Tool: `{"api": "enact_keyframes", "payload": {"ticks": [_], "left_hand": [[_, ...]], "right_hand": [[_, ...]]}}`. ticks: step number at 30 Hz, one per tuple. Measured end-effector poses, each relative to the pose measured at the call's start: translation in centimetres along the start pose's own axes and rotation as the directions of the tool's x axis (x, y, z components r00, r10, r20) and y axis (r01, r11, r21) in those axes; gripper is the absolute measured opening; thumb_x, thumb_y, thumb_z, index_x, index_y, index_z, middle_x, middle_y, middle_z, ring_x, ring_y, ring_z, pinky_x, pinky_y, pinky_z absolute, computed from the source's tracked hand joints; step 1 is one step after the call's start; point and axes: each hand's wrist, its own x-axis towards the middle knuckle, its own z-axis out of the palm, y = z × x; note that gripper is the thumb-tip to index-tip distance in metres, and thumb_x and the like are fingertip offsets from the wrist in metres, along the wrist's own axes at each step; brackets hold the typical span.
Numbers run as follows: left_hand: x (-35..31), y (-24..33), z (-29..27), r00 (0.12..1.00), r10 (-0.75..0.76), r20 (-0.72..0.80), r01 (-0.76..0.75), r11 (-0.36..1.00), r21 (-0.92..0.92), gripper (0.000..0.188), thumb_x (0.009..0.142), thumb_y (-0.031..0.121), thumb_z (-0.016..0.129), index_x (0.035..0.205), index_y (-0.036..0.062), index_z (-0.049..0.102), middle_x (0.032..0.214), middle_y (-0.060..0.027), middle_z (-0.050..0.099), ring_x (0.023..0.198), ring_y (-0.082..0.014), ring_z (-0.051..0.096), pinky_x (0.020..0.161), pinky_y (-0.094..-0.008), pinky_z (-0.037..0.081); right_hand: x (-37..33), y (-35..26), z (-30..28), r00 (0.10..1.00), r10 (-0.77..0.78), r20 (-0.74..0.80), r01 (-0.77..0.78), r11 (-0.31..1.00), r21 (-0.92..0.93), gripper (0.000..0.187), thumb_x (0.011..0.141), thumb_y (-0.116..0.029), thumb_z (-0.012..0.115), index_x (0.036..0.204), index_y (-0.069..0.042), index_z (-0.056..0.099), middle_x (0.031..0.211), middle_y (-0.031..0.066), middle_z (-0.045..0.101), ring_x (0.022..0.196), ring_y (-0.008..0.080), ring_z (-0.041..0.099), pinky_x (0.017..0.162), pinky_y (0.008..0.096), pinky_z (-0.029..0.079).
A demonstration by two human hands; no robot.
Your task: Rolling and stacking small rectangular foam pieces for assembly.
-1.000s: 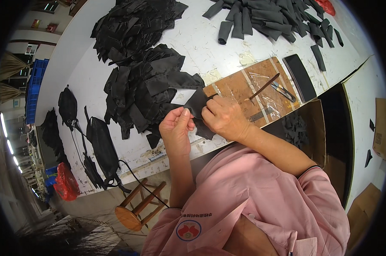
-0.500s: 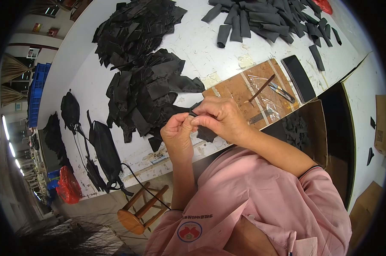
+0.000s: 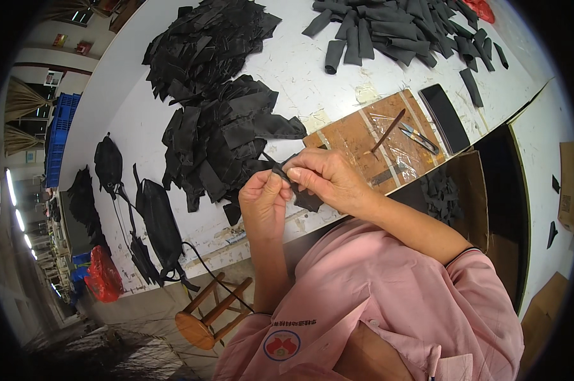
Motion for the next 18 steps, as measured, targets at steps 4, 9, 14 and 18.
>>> {"api": "enact_keyframes", "payload": {"ticks": [4, 9, 14, 18], "left_hand": [[-0.2, 0.2, 0.5, 1.0, 0.007, -0.024, -0.006, 1.0, 0.027, 0.011, 0.079, 0.007, 0.057, 0.081, -0.0039, 0.057, 0.067, -0.006, 0.056, 0.057, -0.0088, 0.049, 0.054, -0.0189, 0.04], [-0.2, 0.2, 0.8, 0.993, 0.101, -0.065, -0.097, 0.993, 0.061, 0.009, 0.081, 0.004, 0.054, 0.085, -0.0039, 0.054, 0.071, -0.0088, 0.056, 0.059, -0.012, 0.051, 0.055, -0.0225, 0.043], [-0.4, 0.6, 1.2, 0.993, 0.111, -0.05, -0.111, 0.994, 0.002, 0.01, 0.079, 0.003, 0.053, 0.086, -0.0039, 0.051, 0.069, -0.0091, 0.055, 0.058, -0.0124, 0.051, 0.053, -0.0238, 0.043], [-0.4, 0.4, 1.0, 0.986, 0.148, -0.074, -0.14, 0.984, 0.108, 0.009, 0.078, 0.0, 0.053, 0.084, -0.0049, 0.05, 0.068, -0.0093, 0.055, 0.054, -0.0124, 0.051, 0.05, -0.0235, 0.043]], "right_hand": [[0.0, 0.2, -0.1, 0.999, 0.034, 0.011, -0.035, 0.999, 0.034, 0.016, 0.083, -0.009, 0.049, 0.087, 0.004, 0.057, 0.072, 0.0072, 0.053, 0.057, 0.0097, 0.053, 0.052, 0.0212, 0.043], [0.0, 0.0, 0.1, 1.0, 0.006, 0.017, -0.006, 1.0, 0.006, 0.015, 0.083, -0.006, 0.048, 0.086, 0.005, 0.057, 0.072, 0.0086, 0.054, 0.057, 0.011, 0.054, 0.052, 0.0224, 0.045], [0.0, 0.1, 0.3, 0.999, -0.052, 0.015, 0.053, 0.997, -0.062, 0.014, 0.082, -0.004, 0.048, 0.086, 0.004, 0.057, 0.073, 0.011, 0.055, 0.057, 0.014, 0.055, 0.052, 0.0243, 0.046], [0.1, 0.3, 0.4, 0.998, -0.046, 0.029, 0.049, 0.993, -0.11, 0.013, 0.082, -0.005, 0.048, 0.086, 0.004, 0.057, 0.075, 0.0114, 0.055, 0.056, 0.0154, 0.056, 0.052, 0.0256, 0.046]]}}
